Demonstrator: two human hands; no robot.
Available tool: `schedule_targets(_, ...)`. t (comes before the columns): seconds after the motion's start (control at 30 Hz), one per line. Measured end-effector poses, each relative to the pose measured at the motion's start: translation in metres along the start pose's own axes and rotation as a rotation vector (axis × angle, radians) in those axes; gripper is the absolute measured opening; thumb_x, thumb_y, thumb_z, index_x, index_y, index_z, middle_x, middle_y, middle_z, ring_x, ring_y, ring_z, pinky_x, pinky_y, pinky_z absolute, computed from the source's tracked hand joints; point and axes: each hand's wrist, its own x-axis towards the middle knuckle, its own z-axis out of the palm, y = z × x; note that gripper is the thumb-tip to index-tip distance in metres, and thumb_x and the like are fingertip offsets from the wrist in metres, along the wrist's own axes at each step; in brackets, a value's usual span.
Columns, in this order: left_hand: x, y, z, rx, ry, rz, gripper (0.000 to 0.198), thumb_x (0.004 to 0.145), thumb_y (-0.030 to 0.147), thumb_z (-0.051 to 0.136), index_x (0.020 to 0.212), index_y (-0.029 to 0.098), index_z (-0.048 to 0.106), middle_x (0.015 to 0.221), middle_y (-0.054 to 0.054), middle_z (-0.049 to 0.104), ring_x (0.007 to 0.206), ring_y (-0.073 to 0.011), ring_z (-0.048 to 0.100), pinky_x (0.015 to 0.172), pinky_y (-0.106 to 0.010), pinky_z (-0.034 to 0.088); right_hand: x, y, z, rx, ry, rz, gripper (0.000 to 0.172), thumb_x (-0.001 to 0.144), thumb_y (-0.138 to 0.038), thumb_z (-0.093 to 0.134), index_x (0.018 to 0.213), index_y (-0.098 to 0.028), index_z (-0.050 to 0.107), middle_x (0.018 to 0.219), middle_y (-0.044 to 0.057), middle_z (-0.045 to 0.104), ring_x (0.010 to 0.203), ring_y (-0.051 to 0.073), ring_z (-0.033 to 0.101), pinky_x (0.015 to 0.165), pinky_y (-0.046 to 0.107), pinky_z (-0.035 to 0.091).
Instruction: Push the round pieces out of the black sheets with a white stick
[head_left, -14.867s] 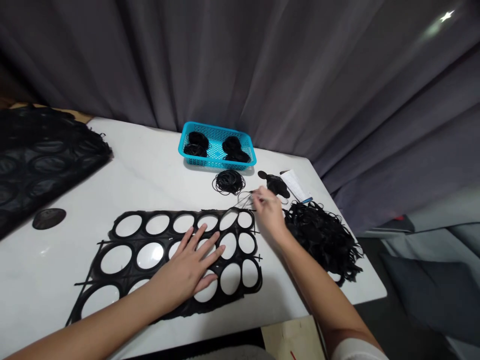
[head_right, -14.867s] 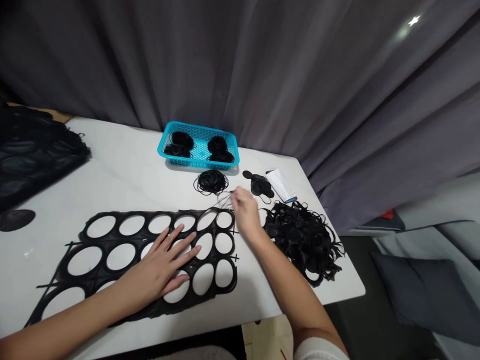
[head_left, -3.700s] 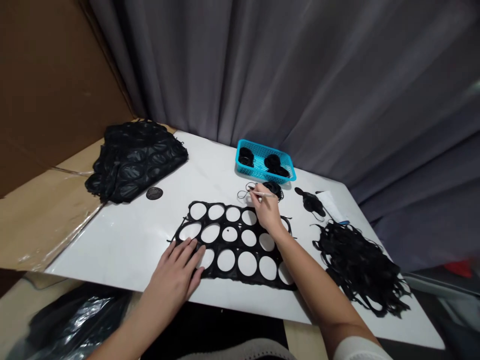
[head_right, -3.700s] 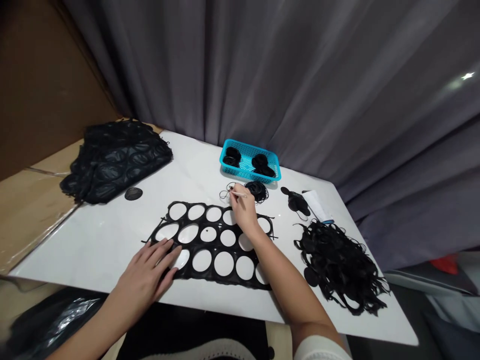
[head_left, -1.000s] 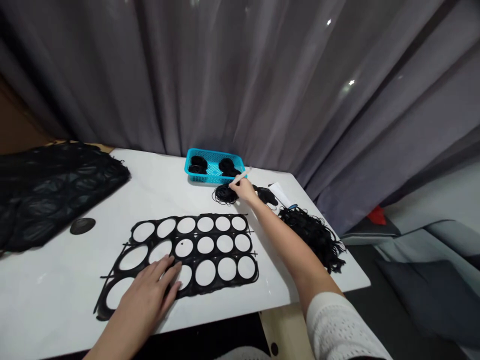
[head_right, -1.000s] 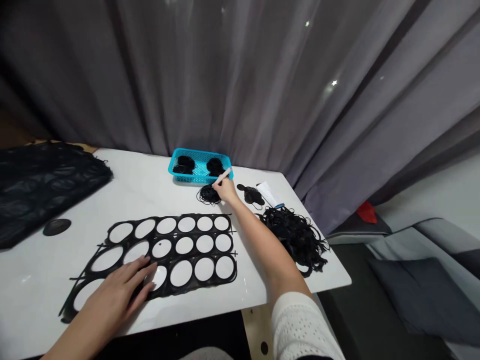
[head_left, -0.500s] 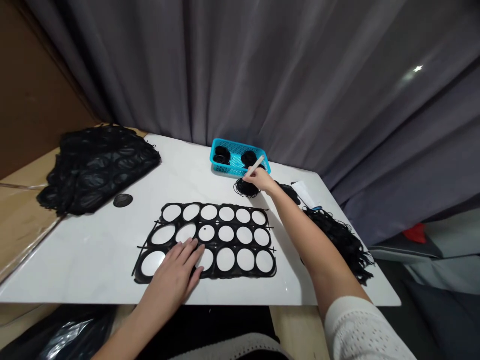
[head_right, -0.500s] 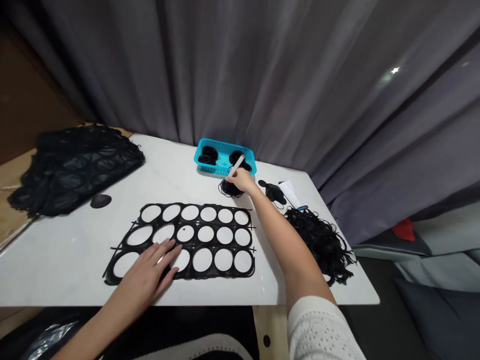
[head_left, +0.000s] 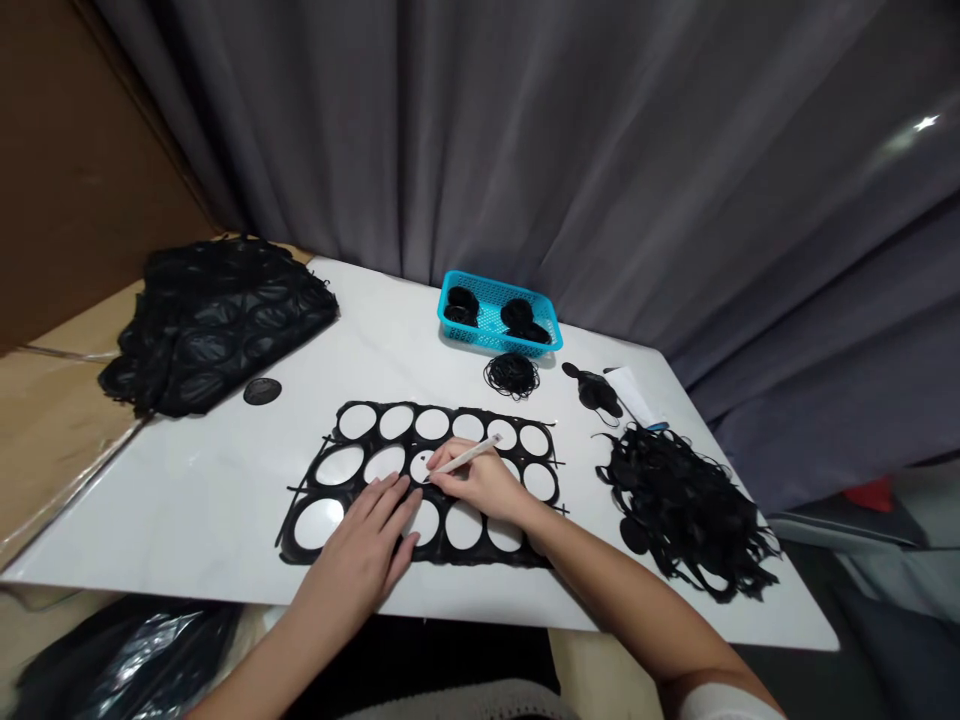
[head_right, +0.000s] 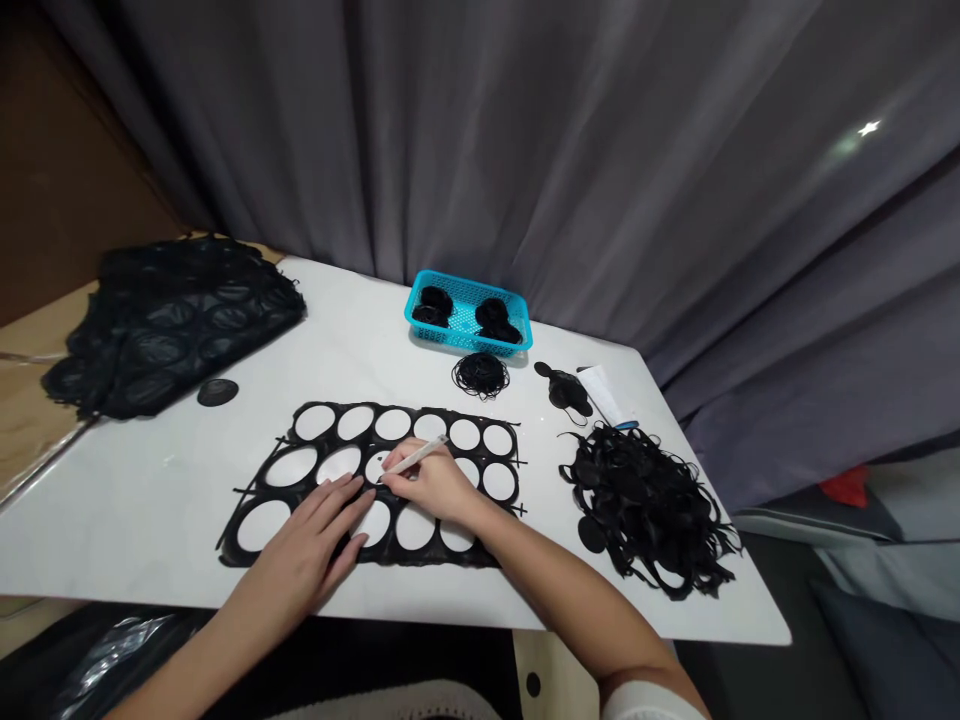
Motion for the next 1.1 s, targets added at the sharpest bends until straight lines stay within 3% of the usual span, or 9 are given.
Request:
schedule_targets(0.53, 0.0, 0.001, -0.002, 0.021, -0.023, -0.008, 0.038, 0.102, 0.027, 0.048, 0.135, 0.014, 0.06, 0.139, -0.015, 0.06, 0.134, -0.0308, 0.052, 0.111, -0.048, 0.046, -0.002, 0.005, 0.003, -0.09, 0.026, -0.073, 0.019, 0.087, -0.015, 0.066, 0.072, -0.021, 0.057, 0.093, 0.002, 0.068, 0.09, 0.018, 0.066, 0.086, 0.032, 0.05)
schedule_targets(0.63, -0.001, -0.001, -0.001, 0.016, -0.028, -0.015, 0.04, 0.101, 0.028, 0.047, 0.137, 0.016, 0.058, 0.146, -0.016, 0.055, 0.138, -0.0315, 0.049, 0.112, -0.05, 0.044, -0.009, 0.005, 0.008, -0.252, -0.002, -0.223, 0.014, 0.094, -0.016, 0.059, 0.081, -0.021, 0.058, 0.098, 0.005, 0.069, 0.091, 0.018, 0.064, 0.083, 0.032, 0.05)
schedule_targets(0.8, -0.003, -0.005, 0.004, 0.032, -0.046, -0.007, 0.043, 0.099, 0.026, 0.048, 0.141, 0.02, 0.056, 0.15, -0.015, 0.052, 0.142, -0.0355, 0.044, 0.113, -0.057, 0.04, -0.018, 0.005, 0.013, -0.776, -0.093, -0.508, 0.014, 0.102, -0.016, 0.048, 0.102, -0.017, 0.062, 0.108, 0.014, 0.072, 0.101, 0.025, 0.06, 0.087, 0.04, 0.044)
schedule_targets(0.9, -0.003, -0.005, 0.006, 0.027, -0.041, -0.021, 0.04, 0.098, 0.025, 0.048, 0.136, 0.021, 0.06, 0.152, -0.014, 0.05, 0.145, -0.0373, 0.041, 0.113, -0.058, 0.04, 0.001, 0.006, -0.006, -0.879, -0.017, -0.496, 0.016, 0.102, -0.016, 0.046, 0.101, -0.018, 0.062, 0.103, 0.012, 0.072, 0.099, 0.025, 0.06, 0.089, 0.04, 0.041)
schedule_targets(1.03, -0.004, -0.006, 0.006, 0.026, -0.012, -0.02, 0.038, 0.098, 0.026, 0.049, 0.133, 0.022, 0.062, 0.151, -0.013, 0.05, 0.145, -0.0379, 0.04, 0.111, -0.058, 0.042, 0.056, 0.008, -0.06, -0.853, 0.335, -0.305, 0.016, 0.097, -0.017, 0.048, 0.089, -0.02, 0.061, 0.091, 0.009, 0.072, 0.087, 0.025, 0.062, 0.084, 0.038, 0.04)
schedule_targets(1.1, -0.004, -0.007, 0.006, 0.042, 0.014, -0.006, 0.037, 0.098, 0.026, 0.05, 0.133, 0.023, 0.063, 0.15, -0.013, 0.052, 0.144, -0.0378, 0.042, 0.109, -0.058, 0.044, 0.085, 0.008, -0.09, -0.741, 0.452, -0.232, 0.016, 0.095, -0.021, 0.048, 0.084, -0.021, 0.059, 0.089, 0.007, 0.072, 0.081, 0.023, 0.062, 0.08, 0.035, 0.041)
